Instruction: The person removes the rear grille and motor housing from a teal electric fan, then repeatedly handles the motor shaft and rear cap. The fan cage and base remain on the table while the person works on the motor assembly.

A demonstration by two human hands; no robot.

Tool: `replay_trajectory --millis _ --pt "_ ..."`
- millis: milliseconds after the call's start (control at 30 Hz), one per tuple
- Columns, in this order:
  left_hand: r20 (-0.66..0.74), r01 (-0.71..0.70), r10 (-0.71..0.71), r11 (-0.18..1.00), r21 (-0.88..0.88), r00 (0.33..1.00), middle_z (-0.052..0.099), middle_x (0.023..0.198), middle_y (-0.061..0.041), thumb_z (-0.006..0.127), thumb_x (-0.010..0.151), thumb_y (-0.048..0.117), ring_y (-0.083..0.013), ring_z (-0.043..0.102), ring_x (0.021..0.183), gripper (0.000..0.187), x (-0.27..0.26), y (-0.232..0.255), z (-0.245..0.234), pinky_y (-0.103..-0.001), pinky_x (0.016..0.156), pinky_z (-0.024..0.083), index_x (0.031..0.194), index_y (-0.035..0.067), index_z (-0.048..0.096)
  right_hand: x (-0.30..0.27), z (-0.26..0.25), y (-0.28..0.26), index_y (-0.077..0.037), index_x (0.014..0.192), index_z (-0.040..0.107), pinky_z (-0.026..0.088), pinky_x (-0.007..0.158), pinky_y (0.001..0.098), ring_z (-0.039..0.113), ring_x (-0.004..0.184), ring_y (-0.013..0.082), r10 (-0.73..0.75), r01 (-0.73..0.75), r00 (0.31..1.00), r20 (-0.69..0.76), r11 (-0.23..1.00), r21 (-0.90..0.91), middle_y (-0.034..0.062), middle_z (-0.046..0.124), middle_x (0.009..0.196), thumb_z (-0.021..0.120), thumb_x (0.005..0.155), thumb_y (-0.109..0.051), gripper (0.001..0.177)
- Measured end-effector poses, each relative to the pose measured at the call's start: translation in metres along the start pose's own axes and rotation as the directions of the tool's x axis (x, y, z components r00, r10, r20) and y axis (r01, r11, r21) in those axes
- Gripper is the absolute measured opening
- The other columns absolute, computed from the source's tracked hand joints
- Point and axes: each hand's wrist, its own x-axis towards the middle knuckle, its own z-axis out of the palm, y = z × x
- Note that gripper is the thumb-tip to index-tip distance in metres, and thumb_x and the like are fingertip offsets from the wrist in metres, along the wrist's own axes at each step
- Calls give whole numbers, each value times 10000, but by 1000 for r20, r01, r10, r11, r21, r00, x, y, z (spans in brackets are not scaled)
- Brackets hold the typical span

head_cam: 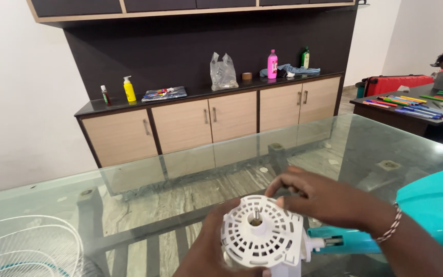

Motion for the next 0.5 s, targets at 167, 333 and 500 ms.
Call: replay_trajectory --millis 167,333,500 --pt "-11 34 -33 992 122 999 401 1508 -152 1012 554 338 -290 459 1470 1114 12 -28 -7 -451 1149 422 1481 108 438 4 15 -8 -179 1240 720 543 885 334 626 1029 150 -87 87 996 15 996 -1 6 607 1084 634 912 -600 541" --pt "-34 36 -26 943 330 999 408 1505 -134 1008 620 326 -328 376 1499 1020 23 -48 -16 -464 1205 370 1487 176 493 17 27 -5 -173 1187 758 556 854 324 668 967 146 -68 72 997 -32 989 126 -8 631 1036 612 903 -571 510" --pt "-1 114 -120 943 313 993 365 1590 -97 944 701 366 -299 319 1534 942 27 -64 -21 -464 1222 346 1511 217 488 22 24 0 -116 1122 783 572 843 341 700 975 157 -82 88 996 -36 977 194 17 640 1052 592 952 -547 501"
